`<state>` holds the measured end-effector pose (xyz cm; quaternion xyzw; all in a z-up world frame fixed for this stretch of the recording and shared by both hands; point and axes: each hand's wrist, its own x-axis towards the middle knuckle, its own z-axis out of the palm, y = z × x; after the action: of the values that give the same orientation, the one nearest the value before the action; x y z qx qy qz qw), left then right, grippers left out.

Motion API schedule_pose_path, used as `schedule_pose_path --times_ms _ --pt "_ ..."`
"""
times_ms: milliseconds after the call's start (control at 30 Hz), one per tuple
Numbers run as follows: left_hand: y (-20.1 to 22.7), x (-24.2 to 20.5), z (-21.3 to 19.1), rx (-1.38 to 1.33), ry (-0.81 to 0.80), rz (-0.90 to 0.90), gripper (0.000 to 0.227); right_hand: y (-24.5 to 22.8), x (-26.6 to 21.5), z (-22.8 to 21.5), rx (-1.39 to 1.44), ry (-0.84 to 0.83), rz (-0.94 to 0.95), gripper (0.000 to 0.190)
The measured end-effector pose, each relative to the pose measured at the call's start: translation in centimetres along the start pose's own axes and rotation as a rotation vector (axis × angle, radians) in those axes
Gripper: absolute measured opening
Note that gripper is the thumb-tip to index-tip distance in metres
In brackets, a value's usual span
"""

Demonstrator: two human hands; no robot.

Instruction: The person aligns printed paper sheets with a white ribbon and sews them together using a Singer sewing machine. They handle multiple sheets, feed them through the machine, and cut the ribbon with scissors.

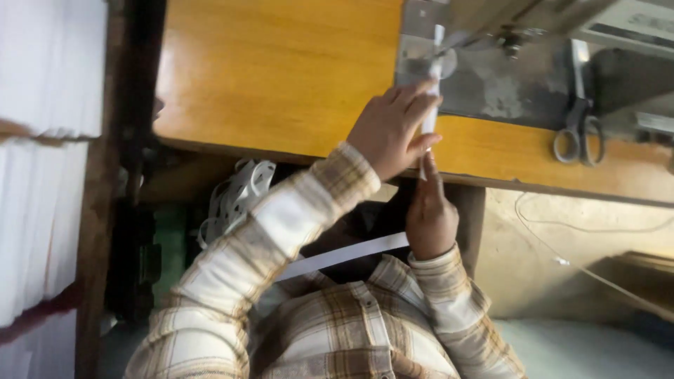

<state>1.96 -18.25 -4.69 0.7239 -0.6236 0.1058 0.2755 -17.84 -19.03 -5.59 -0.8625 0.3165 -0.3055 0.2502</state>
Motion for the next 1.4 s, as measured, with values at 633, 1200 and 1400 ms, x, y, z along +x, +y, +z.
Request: schedule_pose_path --times_ms 633,1200,1400 --pt "-1.3 2.2 0.3 0.129 -0.338 -0.005 0.059 2.3 -0.9 0.3 -0.005 -0.049 -0.042 0.044" --pt "-0.5 -0.5 2.0 0.155 -0.127 0.026 0.064 2.5 -2.6 -0.7 -0.011 -0.13 0.038 0.057" --pt "0.4 0.8 -0.4 0.041 -0.234 -0.05 0.048 -0.3 -1.2 -2.6 0.581 -0.24 0.471 0.051"
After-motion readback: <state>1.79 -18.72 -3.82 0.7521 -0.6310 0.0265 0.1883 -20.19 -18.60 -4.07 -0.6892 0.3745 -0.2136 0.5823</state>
